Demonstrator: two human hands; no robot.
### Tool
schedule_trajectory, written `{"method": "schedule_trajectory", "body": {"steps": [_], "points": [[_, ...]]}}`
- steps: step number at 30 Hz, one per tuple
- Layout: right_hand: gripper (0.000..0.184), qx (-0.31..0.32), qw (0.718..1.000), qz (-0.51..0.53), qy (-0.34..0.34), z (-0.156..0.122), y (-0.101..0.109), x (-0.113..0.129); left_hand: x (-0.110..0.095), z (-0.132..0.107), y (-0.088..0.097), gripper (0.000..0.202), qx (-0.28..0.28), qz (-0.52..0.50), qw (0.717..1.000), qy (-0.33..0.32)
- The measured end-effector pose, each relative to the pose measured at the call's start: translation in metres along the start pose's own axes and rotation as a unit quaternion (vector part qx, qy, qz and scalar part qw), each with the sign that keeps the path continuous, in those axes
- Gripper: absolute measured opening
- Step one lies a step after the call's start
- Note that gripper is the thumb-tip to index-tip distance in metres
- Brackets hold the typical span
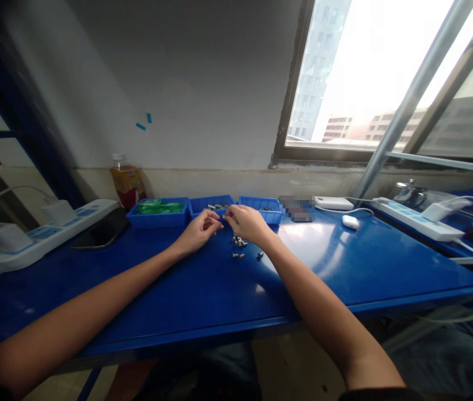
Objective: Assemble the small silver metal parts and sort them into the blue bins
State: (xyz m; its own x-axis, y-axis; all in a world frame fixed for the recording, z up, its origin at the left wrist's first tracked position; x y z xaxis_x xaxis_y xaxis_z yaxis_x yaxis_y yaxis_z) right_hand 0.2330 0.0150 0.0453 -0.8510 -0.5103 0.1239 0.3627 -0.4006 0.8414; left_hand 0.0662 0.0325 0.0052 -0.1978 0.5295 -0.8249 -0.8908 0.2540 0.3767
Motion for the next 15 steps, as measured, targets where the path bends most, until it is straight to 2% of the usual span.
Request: {"method": "schedule_trajectory", "body": {"steps": [2, 4, 6, 8, 11, 13, 15], "points": [[0.017, -0.045, 0.995, -0.052, -0.076, 0.0, 0.006, -0.016, -0.012, -0.007, -0.005, 0.025, 0.059, 0.094, 0.993, -0.044], [0.019, -0.073, 0.979, -0.106, -0.161, -0.001, 0.01, -0.034, -0.025, -0.016, -0.013, 0.026, 0.131, 0.176, 0.97, -0.102], [0.021, -0.07, 0.961, -0.142, -0.225, -0.003, 0.01, -0.048, -0.034, -0.024, -0.02, 0.025, 0.172, 0.221, 0.95, -0.138], [0.022, -0.061, 0.953, -0.152, -0.256, -0.004, 0.01, -0.055, -0.038, -0.028, -0.025, 0.02, 0.188, 0.234, 0.943, -0.145], [0.022, -0.055, 0.968, -0.106, -0.22, -0.004, 0.012, -0.046, -0.032, -0.022, -0.025, 0.018, 0.155, 0.211, 0.959, -0.109], [0.018, -0.029, 0.99, -0.034, -0.134, -0.003, 0.012, -0.029, -0.025, -0.014, -0.018, 0.022, 0.089, 0.169, 0.98, -0.052], [0.015, 0.009, 0.999, 0.035, -0.037, -0.002, 0.011, -0.009, -0.018, -0.007, -0.008, 0.03, 0.018, 0.109, 0.994, 0.009]]}}
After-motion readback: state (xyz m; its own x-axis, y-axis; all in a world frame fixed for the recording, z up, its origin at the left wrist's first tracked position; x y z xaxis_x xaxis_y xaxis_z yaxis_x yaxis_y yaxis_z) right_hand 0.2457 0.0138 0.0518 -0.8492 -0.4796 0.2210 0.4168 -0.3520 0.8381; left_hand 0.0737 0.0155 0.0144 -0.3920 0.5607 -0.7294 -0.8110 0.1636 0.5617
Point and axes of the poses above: each hand's wrist, its own z-axis towards the middle knuckle, its own y-axis out of the back of the hand, x = y × z, the point moved 2 cm from there along z, towards the middle knuckle, and after that the axes turned 1 degree about -z, right-handed, at the moved point
